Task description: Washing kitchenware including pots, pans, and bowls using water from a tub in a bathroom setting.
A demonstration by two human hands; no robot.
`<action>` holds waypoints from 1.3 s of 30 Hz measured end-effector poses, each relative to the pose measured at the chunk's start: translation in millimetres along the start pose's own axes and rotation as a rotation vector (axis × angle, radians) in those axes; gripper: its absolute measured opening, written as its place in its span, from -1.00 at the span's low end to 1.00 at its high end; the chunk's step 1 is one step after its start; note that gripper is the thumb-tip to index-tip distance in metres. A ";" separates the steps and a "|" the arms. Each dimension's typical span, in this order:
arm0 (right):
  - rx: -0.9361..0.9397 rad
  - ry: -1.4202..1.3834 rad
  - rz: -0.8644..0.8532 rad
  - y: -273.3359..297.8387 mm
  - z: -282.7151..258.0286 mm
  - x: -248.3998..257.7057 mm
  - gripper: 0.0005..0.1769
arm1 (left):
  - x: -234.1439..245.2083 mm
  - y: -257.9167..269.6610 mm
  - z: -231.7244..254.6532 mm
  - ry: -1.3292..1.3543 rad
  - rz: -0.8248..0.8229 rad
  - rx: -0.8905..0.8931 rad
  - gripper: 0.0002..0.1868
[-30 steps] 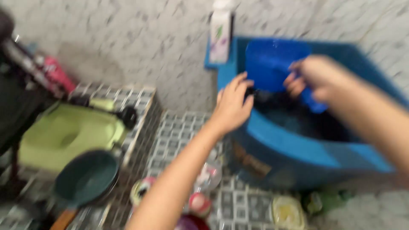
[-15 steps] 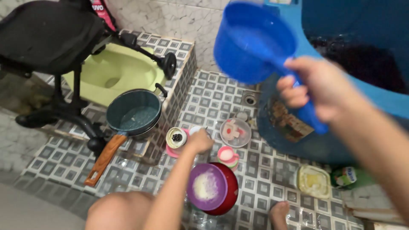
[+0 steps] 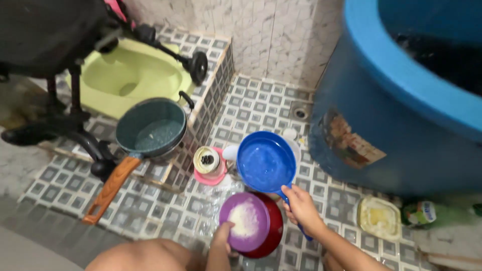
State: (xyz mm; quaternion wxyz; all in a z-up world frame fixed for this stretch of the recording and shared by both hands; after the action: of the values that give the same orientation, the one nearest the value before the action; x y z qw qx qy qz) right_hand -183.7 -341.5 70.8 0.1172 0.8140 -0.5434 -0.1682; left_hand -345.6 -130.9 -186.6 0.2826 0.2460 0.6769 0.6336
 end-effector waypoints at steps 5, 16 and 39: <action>0.029 -0.021 0.056 -16.2 50.6 -5.6 -0.74 | -3.9 -10.6 5.7 -0.142 0.015 -0.078 -0.26; 0.178 0.028 0.195 -51.6 69.5 -12.9 -0.70 | -104.1 2.6 35.4 -0.126 -0.247 -0.230 -0.43; 0.188 0.103 0.312 -152.8 56.1 18.6 -0.64 | -252.2 22.0 187.2 0.204 -0.472 -0.503 -0.55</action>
State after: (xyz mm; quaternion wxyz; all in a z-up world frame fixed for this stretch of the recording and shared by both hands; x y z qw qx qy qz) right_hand -70.5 -300.8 -40.5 0.0929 0.7349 -0.6696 -0.0546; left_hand -34.8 -169.0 -153.8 0.4038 -0.0588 0.5628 0.7189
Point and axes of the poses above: each hand's wrist, its own y-axis away from the middle knuckle, its own x-axis out of the back of the hand, z = x × y, the point moved 4 cm from there along -y, towards the middle knuckle, and after that the axes turned 13 degrees about x, right-handed, at the moved point
